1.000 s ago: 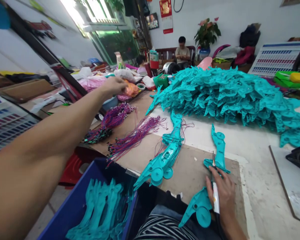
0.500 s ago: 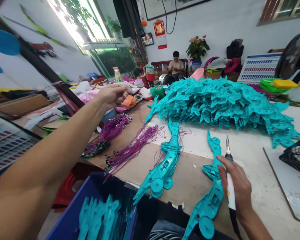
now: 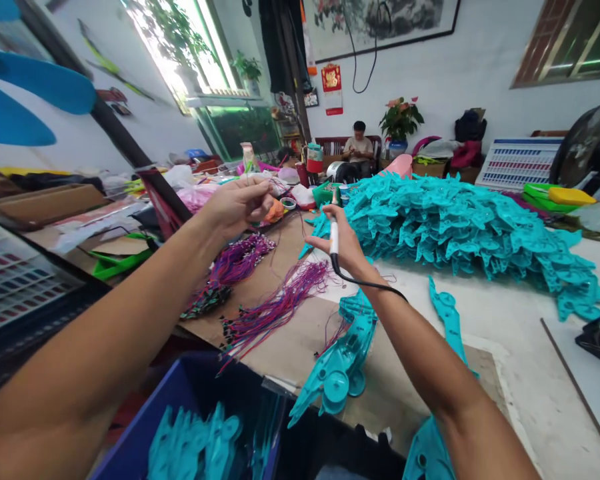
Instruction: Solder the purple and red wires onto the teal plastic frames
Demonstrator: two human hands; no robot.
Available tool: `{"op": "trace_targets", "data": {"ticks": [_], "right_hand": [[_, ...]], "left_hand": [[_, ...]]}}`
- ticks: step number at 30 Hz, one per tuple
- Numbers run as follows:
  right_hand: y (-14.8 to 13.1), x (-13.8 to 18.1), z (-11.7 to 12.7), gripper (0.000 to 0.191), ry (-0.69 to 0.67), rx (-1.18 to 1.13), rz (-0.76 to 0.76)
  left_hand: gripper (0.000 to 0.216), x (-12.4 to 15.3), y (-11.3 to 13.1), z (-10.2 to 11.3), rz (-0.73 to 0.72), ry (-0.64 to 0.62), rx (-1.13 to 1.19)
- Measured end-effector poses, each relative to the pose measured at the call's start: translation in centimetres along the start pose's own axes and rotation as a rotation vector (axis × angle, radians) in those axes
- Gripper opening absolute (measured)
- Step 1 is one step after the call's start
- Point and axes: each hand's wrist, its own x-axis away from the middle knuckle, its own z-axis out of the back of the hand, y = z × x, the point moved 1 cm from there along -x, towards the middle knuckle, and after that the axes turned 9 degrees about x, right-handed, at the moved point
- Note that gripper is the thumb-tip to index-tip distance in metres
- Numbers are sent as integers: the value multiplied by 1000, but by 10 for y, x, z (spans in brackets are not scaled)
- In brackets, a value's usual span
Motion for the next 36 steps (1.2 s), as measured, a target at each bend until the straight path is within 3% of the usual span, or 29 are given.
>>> {"op": "trace_targets", "data": {"ticks": [3, 5, 9, 12, 15, 18, 21, 23, 30, 32, 36], "right_hand": [[-2, -30, -46, 74, -163, -250, -30], [-2, -37, -68, 70, -302, -368, -81], [6, -35, -81, 50, -454, -405, -177], [15, -31, -69, 47, -424, -359, -208], [20, -29, -55, 48, -373, -332, -232], [19, -27, -51, 47, -324, -315, -243], [16, -22, -55, 46, -286, -305, -250], [15, -19, -58, 45, -271, -301, -254], [10, -11, -61, 46, -293, -302, -272], [10, -9, -60, 48, -294, -289, -253], [13, -1, -54, 44, -141, -87, -205]], "left_hand": [[20, 9, 6, 6, 3, -32, 7], [18, 14, 10, 10, 2, -43, 14], [17, 26, 22, 24, -40, -16, 41], [19, 36, 17, 40, -77, 32, 98], [21, 46, -19, 48, 2, 75, 112], [26, 56, -77, 38, 115, 112, -8], [22, 61, -125, 18, 31, 203, -82], [21, 61, -143, 8, 1, 258, -34], [23, 52, -155, -1, 175, 186, 287], [27, 53, -155, 2, 234, 216, 321], [34, 55, -159, 8, 289, 324, 340]]}}
